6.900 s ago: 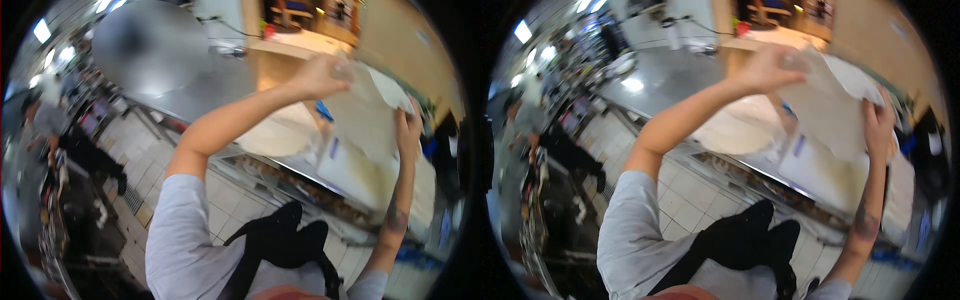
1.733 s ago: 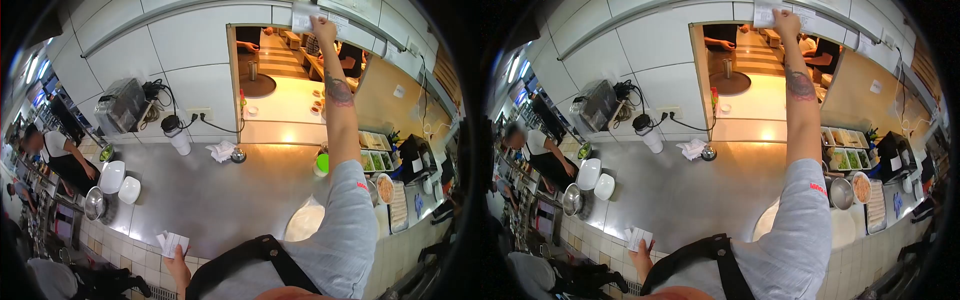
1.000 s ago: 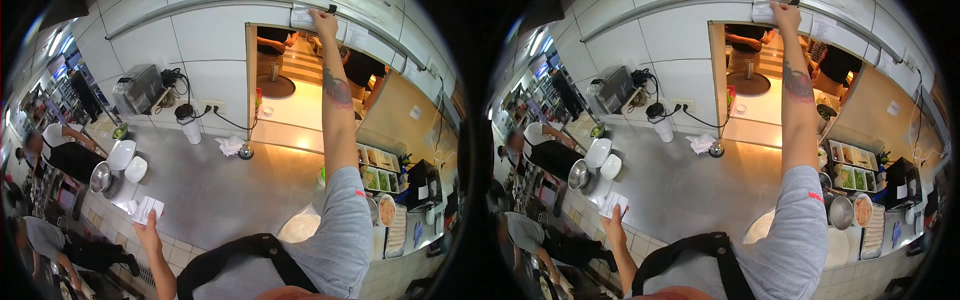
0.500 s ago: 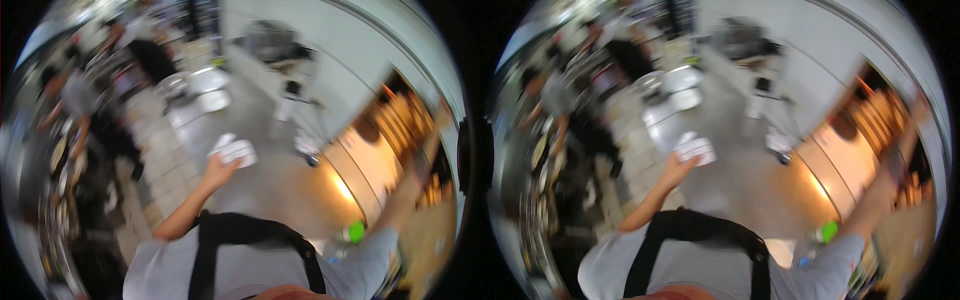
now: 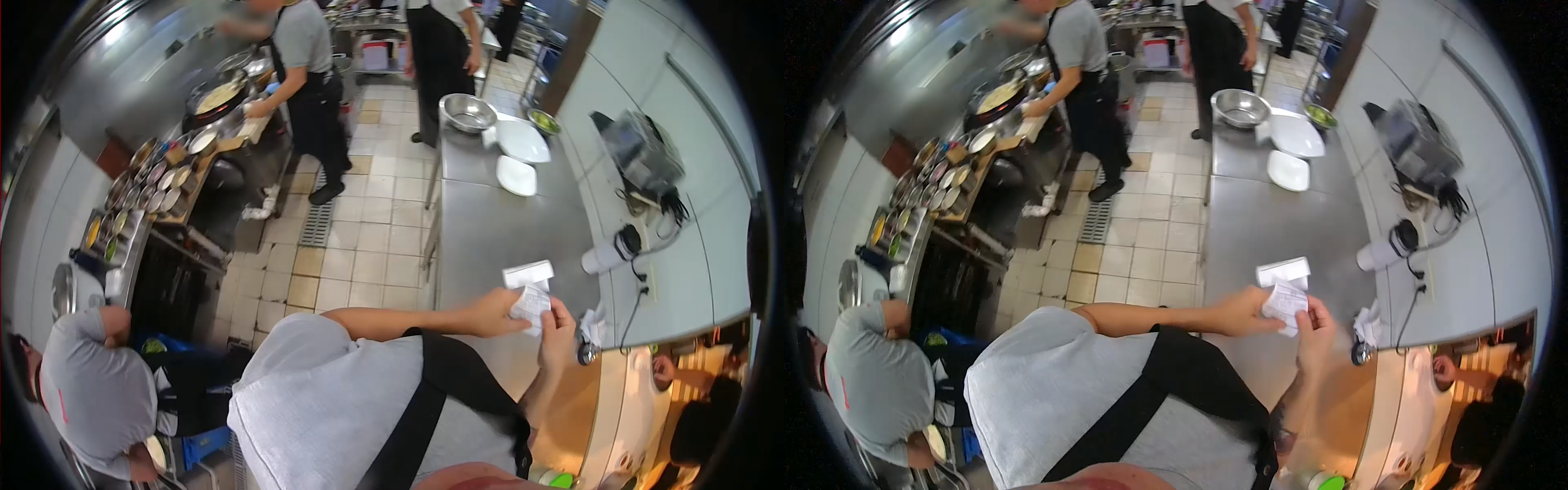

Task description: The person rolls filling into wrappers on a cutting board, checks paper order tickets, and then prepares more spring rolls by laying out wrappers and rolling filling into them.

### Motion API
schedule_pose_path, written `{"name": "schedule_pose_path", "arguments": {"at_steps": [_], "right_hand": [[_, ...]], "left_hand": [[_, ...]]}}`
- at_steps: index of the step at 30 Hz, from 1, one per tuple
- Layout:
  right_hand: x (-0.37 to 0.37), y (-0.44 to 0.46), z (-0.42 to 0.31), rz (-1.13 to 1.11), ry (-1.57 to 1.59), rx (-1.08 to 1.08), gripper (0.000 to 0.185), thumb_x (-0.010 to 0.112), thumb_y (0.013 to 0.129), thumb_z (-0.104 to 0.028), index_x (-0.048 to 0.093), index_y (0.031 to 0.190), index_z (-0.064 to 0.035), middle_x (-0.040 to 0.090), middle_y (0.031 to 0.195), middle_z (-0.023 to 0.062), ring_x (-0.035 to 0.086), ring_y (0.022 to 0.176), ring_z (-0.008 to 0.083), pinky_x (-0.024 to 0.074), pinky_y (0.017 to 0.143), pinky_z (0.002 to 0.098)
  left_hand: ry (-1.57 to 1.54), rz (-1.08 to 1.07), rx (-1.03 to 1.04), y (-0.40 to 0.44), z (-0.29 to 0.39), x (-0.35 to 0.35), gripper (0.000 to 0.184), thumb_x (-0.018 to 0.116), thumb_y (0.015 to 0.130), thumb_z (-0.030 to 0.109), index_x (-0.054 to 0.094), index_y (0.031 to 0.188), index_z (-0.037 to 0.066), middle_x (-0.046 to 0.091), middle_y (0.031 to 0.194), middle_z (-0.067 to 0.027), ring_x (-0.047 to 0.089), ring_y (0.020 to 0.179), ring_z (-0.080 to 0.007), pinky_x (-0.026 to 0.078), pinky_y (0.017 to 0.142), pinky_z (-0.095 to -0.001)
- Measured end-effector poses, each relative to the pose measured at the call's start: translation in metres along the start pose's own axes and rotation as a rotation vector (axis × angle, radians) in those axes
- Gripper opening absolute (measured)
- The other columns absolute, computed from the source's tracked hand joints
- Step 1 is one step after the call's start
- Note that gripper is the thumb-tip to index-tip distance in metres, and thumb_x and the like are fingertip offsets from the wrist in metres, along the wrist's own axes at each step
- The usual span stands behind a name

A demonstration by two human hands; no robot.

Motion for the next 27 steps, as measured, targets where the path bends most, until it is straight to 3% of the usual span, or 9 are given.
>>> {"name": "schedule_pose_path", "arguments": {"at_steps": [2,5,7,9,14,17,18,21,27], "right_hand": [[0.037,0.006,0.003,0.044,0.067,0.012,0.019,0.061,0.092,-0.004,0.062,0.11,0.0015,0.067,0.099,0.0045,0.061,0.089,0.0098,0.0478,0.082,0.0253],[0.077,0.023,0.01,0.039,0.026,0.022,0.011,0.064,0.092,-0.005,0.063,0.101,0.0006,0.066,0.09,0.0014,0.058,0.08,0.0069,0.0465,0.073,0.0239],[0.098,0.039,0.026,-0.007,-0.036,0.071,0.01,0.064,0.091,-0.005,0.064,0.1,0.0006,0.065,0.089,0.001,0.056,0.078,0.0064,0.0455,0.071,0.0234],[0.13,0.063,0.024,-0.096,-0.035,0.075,0.013,0.067,0.089,-0.006,0.065,0.099,0.0016,0.064,0.086,0.0005,0.055,0.076,0.0068,0.0454,0.07,0.024],[0.217,0.154,0.043,-0.266,-0.123,0.127,0.019,0.07,0.086,-0.01,0.067,0.1,0.0029,0.067,0.084,0.0041,0.059,0.076,0.0082,0.048,0.07,0.0253],[0.285,0.225,0.055,-0.335,-0.127,0.121,0.018,0.07,0.086,-0.011,0.068,0.099,0.0015,0.067,0.076,0.0056,0.059,0.07,0.0091,0.0479,0.067,0.0257],[0.308,0.249,0.058,-0.334,-0.152,0.11,0.018,0.07,0.086,-0.011,0.068,0.098,0.001,0.066,0.073,0.0062,0.059,0.067,0.0096,0.0475,0.065,0.0261],[0.359,0.324,0.081,-0.303,-0.239,0.043,0.018,0.072,0.084,-0.013,0.068,0.095,0.0002,0.064,0.067,0.0089,0.058,0.06,0.0141,0.045,0.058,0.0309],[0.412,0.443,0.096,-0.292,-0.37,0.104,0.02,0.072,0.084,-0.015,0.067,0.095,0.0012,0.069,0.075,0.014,0.066,0.067,0.0186,0.0504,0.065,0.032]], "left_hand": [[-0.063,-0.06,-0.219,-0.01,0.003,-0.013,0.046,0.072,0.086,0.013,0.058,0.128,0.001,0.066,0.115,-0.006,0.06,0.108,-0.0176,0.047,0.096,-0.0348],[-0.288,-0.044,-0.125,-0.022,-0.021,-0.046,0.053,0.073,0.086,0.013,0.053,0.134,0.003,0.063,0.123,-0.0054,0.055,0.114,-0.0158,0.044,0.099,-0.0338],[-0.39,-0.118,-0.37,-0.028,-0.033,-0.087,0.056,0.071,0.089,0.021,0.049,0.138,0.006,0.058,0.131,-0.0058,0.052,0.121,-0.0159,0.042,0.103,-0.0359],[-0.734,0.055,-0.606,-0.044,-0.065,-0.129,0.055,0.067,0.092,0.031,0.048,0.138,0.008,0.057,0.13,-0.0046,0.055,0.118,-0.0188,0.045,0.099,-0.0375],[-1.023,0.26,-0.412,-0.029,-0.073,-0.249,0.048,0.063,0.095,0.035,0.054,0.131,0.004,0.062,0.124,-0.0086,0.06,0.112,-0.0196,0.048,0.095,-0.0373],[-0.725,0.446,-0.453,-0.009,-0.101,-0.345,0.038,0.055,0.099,0.029,0.054,0.13,0.007,0.064,0.122,-0.0098,0.061,0.112,-0.0238,0.049,0.095,-0.0373],[-0.695,0.54,-0.52,-0.002,-0.107,-0.377,0.03,0.058,0.098,0.023,0.06,0.122,0.006,0.068,0.111,-0.0079,0.065,0.102,-0.021,0.05,0.09,-0.0336],[-0.388,0.729,-0.477,0.027,-0.11,-0.463,0.027,0.064,0.095,0.019,0.063,0.117,0.004,0.069,0.108,-0.0061,0.065,0.098,-0.0165,0.05,0.085,-0.0298],[-0.126,0.752,-0.138,0.111,-0.101,-0.598,0.021,0.068,0.092,0.009,0.068,0.109,-0.002,0.071,0.102,-0.0052,0.063,0.09,-0.0098,0.05,0.082,-0.0271]]}}
Point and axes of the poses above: each hand's wrist, its own y-axis towards the middle knuckle, its own x-axis out of the palm, z = x × y, the point moved 2 cm from there along y, towards the middle knuckle
